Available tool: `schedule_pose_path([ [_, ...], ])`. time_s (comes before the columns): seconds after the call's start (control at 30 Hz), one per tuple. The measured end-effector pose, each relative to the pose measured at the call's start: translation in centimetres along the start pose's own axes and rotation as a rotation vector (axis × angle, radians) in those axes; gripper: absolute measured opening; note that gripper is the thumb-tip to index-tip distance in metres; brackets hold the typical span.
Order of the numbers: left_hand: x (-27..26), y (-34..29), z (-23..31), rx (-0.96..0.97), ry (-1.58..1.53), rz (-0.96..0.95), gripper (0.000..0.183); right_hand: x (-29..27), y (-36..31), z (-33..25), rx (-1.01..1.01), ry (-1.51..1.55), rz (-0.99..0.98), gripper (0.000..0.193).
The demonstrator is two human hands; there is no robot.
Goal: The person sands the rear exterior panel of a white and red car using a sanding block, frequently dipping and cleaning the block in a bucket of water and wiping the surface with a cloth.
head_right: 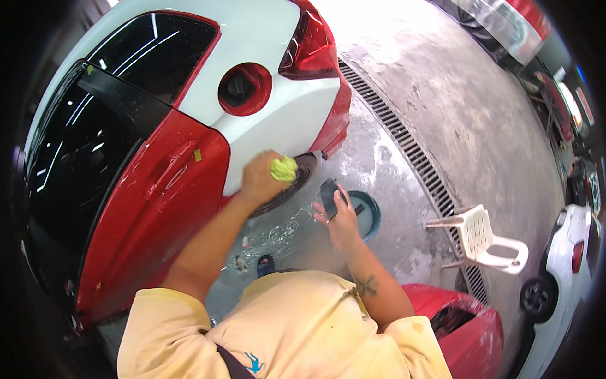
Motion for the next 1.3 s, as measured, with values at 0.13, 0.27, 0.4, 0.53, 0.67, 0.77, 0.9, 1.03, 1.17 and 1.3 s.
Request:
schedule_pose_path([
  [0.13, 7.3, -3.5, 6.5, -0.241, -0.258, 0.039, 0.052, -2.3, 2.1, -3.4, 0.311, 0.115, -0.183, 0.065],
  [0.27, 10.6, -4.2, 14.0, -0.186, -0.466, -0.136, 0.068, -5.1, 5.6, -6.8, 0.439, 0.374, -0.352, 0.059],
  [0.4, 11.5, -2.3, 12.5, -0.151, -0.148, -0.067, 0.080, -7.8, 8.9, -9.4, 0.496, 0.241, -0.449, 0.060],
  [0.53, 13.7, -0.8, 7.0, -0.870, -0.500, -0.246, 0.067, -5.7, 9.3, -12.9, 0.663, 0.058, -0.561, 0.069],
  [0.67, 15.8, 1.0, 6.0, -1.025, -0.878, -0.545, 0.052, -6.9, 13.4, -15.1, 0.777, -0.126, -0.615, 0.071],
  [0.77, 16.5, 2.4, 8.2, -1.065, -0.877, -0.319, 0.043, -7.4, 18.4, -16.6, 0.833, -0.249, -0.593, 0.078],
  [0.9, 21.4, -0.1, 7.3, -1.262, -1.022, -0.038, 0.039, -2.9, 21.5, -19.8, 0.923, -0.343, -0.817, 0.096],
  [1.03, 27.0, 0.4, 8.6, -1.363, -0.834, 0.134, 0.034, -3.8, 27.9, -23.1, 1.198, -0.344, -0.884, 0.088],
  [1.17, 30.1, 2.6, 13.1, -1.310, -0.474, 0.283, 0.030, -5.4, 32.2, -26.7, 1.357, -0.405, -0.843, 0.081],
  [1.3, 30.9, 5.6, 17.1, -1.271, -0.180, 0.484, 0.029, -6.5, 34.0, -29.8, 1.394, -0.397, -0.823, 0.074],
])
Point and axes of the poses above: each hand's wrist, its own y-axis towards the middle knuckle, its own x-axis out of the palm, z = x × y, the point moved 2 cm from there along y, towards the middle knuckle, and after that the axes turned 10 degrees about z, right-handed, at the moved point
